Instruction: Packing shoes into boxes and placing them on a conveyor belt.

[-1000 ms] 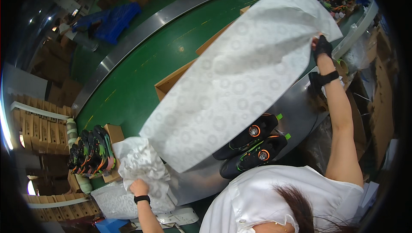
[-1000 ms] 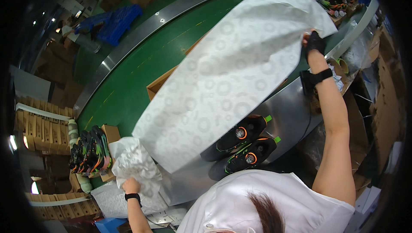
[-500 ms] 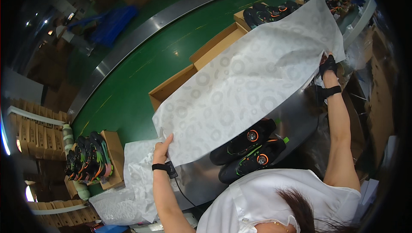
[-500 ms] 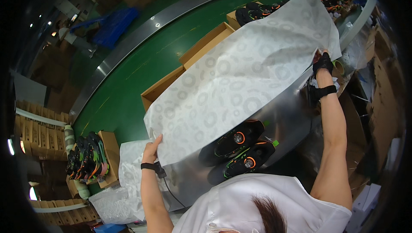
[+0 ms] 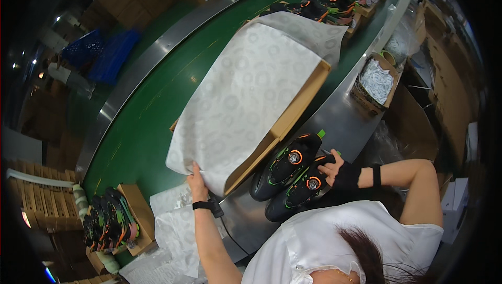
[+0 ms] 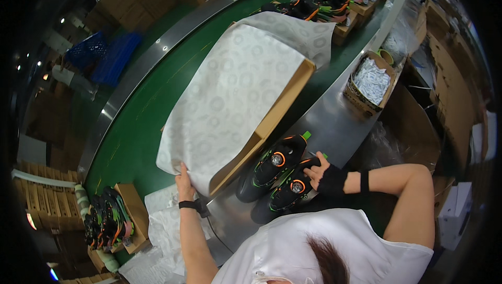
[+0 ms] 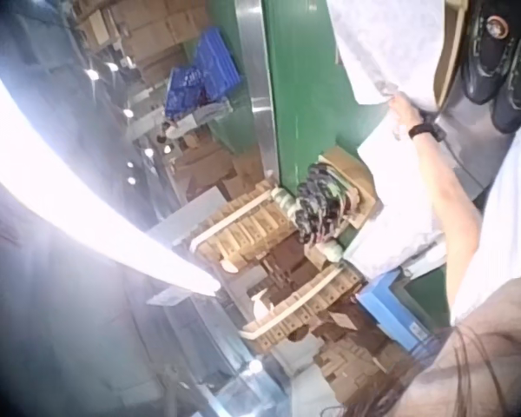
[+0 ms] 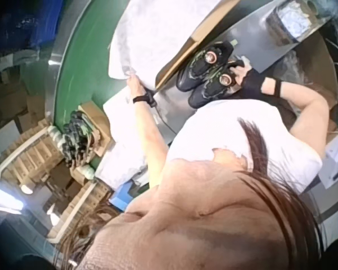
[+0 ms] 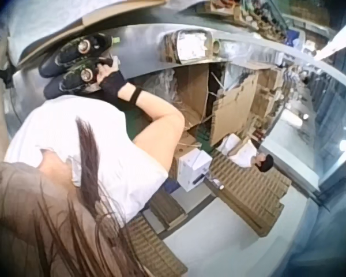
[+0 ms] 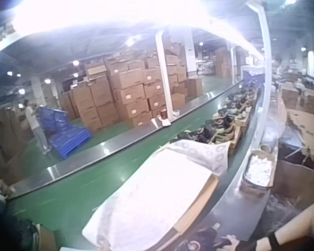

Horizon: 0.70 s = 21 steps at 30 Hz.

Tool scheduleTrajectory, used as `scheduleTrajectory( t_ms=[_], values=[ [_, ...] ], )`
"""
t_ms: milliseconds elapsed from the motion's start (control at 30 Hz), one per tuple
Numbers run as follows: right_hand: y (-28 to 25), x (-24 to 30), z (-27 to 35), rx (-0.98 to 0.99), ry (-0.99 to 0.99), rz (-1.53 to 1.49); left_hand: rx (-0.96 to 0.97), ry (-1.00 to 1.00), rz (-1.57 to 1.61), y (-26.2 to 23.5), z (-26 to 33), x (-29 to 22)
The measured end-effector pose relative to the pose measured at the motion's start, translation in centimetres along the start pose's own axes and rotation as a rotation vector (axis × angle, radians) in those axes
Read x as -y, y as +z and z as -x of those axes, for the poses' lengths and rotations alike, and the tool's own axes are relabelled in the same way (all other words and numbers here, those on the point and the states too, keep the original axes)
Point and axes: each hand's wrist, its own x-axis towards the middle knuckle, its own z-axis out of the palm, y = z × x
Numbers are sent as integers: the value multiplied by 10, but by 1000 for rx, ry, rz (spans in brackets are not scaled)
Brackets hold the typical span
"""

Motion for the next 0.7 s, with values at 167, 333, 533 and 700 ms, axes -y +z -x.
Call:
scheduleTrajectory(
  t_ms=[167,333,533,700],
  values=[
    [-24,-9,-32,-342,-190,-194,32,72,-21,54,12,-8],
    [-131,-13,-68,-176,-95,-194,-46,217,-132,-9,-6,-9],
    [-128,-47,-179,-397,426,-1245,-40,382,-267,-41,8,-45],
    [-38,-40,-261,-453,532,-893,-42,191,-174,-62,10,-71]
  ],
)
